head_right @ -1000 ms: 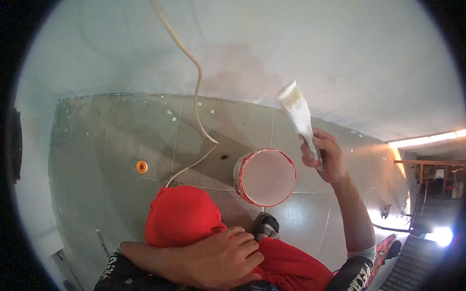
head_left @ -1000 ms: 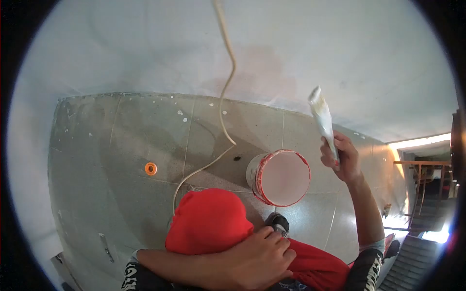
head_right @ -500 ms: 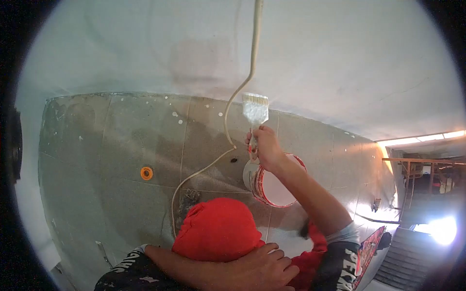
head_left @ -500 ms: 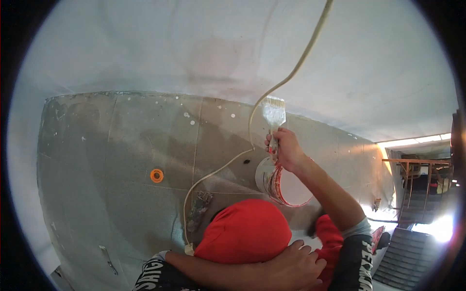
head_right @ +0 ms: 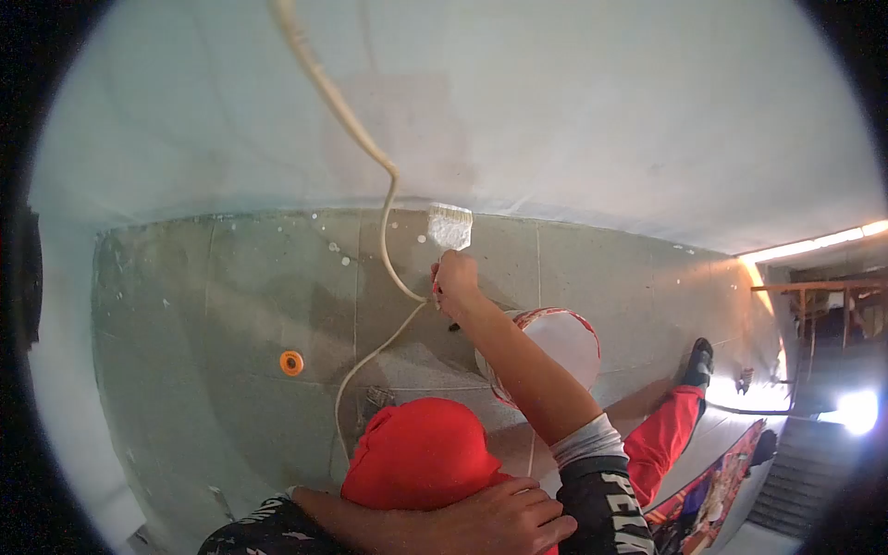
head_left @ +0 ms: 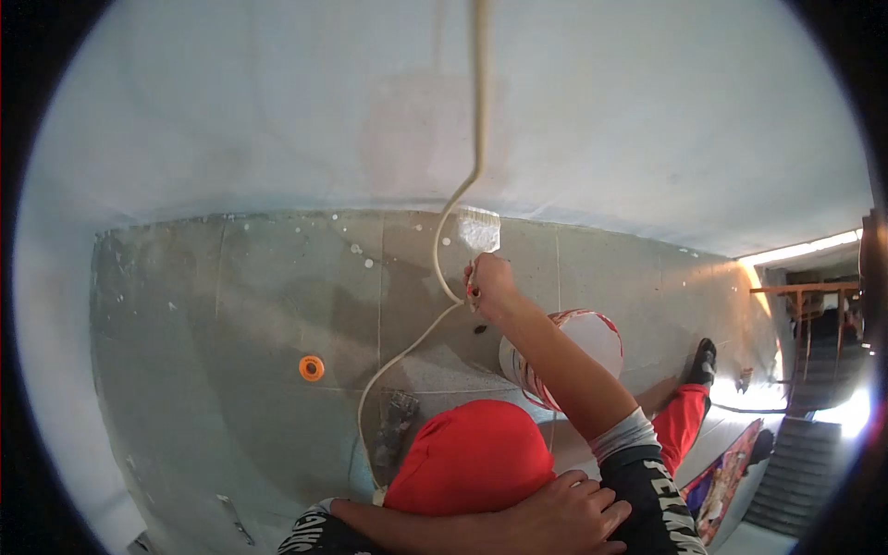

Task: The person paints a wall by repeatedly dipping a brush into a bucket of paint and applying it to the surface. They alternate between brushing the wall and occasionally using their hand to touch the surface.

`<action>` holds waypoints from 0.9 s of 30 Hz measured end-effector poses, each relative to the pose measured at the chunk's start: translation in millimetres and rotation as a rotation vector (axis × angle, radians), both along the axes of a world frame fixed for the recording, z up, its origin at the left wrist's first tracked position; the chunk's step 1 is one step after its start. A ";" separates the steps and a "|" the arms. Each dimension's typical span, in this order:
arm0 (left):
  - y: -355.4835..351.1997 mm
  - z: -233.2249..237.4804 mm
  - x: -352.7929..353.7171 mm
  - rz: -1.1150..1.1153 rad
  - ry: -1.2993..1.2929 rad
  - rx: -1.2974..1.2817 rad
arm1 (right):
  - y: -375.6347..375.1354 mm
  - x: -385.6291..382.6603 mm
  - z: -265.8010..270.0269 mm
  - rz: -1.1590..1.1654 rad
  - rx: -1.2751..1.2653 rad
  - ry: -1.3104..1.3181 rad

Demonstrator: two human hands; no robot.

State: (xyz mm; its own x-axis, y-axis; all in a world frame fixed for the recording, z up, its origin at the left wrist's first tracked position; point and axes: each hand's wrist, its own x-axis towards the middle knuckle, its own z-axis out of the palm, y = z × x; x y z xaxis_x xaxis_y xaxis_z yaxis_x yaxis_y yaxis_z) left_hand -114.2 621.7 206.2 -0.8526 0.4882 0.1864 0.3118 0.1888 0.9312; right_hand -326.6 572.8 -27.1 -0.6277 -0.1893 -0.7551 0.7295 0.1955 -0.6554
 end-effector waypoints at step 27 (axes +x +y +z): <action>5.2 0.7 0.8 0.063 -0.008 0.069 | -0.7 -30.1 29.2 0.035 -0.101 0.029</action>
State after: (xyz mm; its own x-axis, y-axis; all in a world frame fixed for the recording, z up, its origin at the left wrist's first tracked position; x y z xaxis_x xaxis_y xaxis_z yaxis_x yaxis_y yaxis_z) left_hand -113.4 626.9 206.9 -0.8826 0.4201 0.2109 0.2939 0.1429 0.9451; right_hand -356.7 572.1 2.1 -0.6404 -0.2862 -0.7127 0.7040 0.1522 -0.6937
